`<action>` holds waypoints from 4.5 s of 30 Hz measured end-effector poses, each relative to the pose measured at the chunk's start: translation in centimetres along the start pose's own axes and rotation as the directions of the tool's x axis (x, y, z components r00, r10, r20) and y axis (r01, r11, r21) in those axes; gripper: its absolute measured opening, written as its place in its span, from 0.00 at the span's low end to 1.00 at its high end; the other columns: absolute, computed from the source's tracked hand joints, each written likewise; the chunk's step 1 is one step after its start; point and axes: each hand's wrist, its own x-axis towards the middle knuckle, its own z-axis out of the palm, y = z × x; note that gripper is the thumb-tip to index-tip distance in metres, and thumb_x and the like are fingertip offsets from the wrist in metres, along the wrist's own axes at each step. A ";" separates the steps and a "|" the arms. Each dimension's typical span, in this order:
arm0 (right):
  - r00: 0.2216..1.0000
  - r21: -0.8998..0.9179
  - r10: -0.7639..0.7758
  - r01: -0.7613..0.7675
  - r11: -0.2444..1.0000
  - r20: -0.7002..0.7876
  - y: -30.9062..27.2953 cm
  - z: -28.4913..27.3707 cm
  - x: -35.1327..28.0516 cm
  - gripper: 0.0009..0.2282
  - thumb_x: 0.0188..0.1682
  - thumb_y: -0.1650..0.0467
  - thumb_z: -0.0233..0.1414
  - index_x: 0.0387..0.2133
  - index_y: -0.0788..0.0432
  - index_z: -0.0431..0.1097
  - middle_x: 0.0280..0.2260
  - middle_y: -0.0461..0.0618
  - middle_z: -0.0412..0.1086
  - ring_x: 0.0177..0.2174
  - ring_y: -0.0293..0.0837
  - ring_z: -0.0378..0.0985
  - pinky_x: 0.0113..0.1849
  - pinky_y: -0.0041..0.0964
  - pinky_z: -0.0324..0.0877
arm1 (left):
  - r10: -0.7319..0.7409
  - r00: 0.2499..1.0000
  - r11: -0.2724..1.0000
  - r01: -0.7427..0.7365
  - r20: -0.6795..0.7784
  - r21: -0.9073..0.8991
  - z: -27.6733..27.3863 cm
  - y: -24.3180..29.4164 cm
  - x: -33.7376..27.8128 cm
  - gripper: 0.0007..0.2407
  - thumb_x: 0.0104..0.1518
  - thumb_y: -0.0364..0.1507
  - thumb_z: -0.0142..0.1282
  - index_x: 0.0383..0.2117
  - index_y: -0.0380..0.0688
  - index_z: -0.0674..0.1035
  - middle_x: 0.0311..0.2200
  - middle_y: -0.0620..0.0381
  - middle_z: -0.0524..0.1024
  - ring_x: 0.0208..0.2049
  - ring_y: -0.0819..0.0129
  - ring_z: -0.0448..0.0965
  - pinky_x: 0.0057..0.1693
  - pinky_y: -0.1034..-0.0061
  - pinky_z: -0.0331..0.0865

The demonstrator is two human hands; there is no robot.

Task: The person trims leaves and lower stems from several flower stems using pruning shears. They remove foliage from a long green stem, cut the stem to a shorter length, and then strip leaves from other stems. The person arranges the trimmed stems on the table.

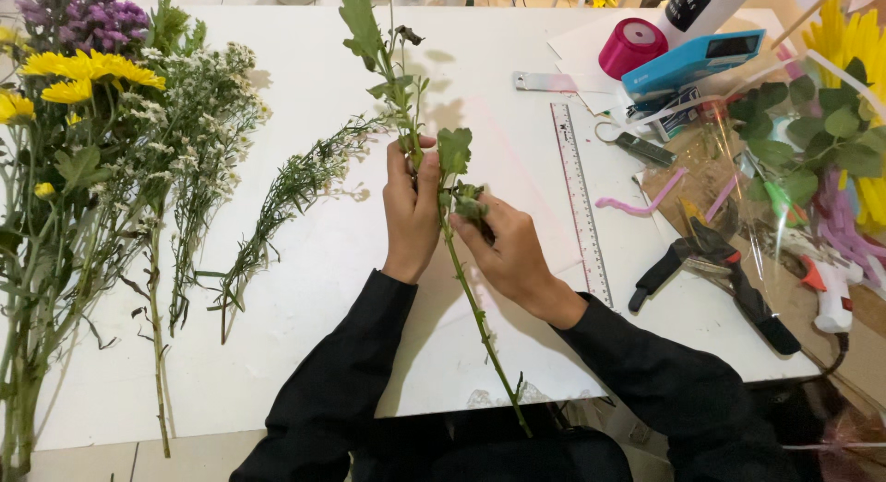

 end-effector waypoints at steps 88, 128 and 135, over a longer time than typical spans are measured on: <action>0.901 -0.689 0.432 -0.284 0.666 0.047 13.6 -12.5 4.0 0.14 0.39 0.76 0.49 0.41 0.58 0.64 0.30 0.64 0.66 0.32 0.63 0.71 0.33 0.52 0.67 | -0.163 0.901 0.785 0.365 0.402 -0.501 0.6 2.1 -0.3 0.19 0.59 0.33 0.32 0.57 0.55 0.50 0.16 0.60 0.56 0.07 0.77 0.56 0.11 0.90 0.53; 0.928 -0.627 -0.185 -0.065 0.776 -0.324 6.3 -15.6 3.4 0.09 0.38 0.80 0.61 0.27 0.65 0.68 0.21 0.53 0.70 0.24 0.42 0.75 0.27 0.32 0.73 | -0.241 0.883 0.763 0.428 0.402 -0.484 0.1 2.2 -0.2 0.20 0.57 0.31 0.38 0.57 0.58 0.52 0.18 0.58 0.61 0.09 0.80 0.57 0.15 0.88 0.50; 0.946 -0.575 0.027 -0.218 0.789 -0.322 6.6 -16.3 2.3 0.11 0.39 0.77 0.61 0.22 0.62 0.63 0.21 0.48 0.68 0.23 0.37 0.70 0.27 0.30 0.64 | -0.216 0.880 0.762 0.423 0.424 -0.491 0.1 2.9 -0.2 0.21 0.57 0.31 0.37 0.57 0.56 0.50 0.18 0.59 0.61 0.09 0.80 0.57 0.15 0.88 0.52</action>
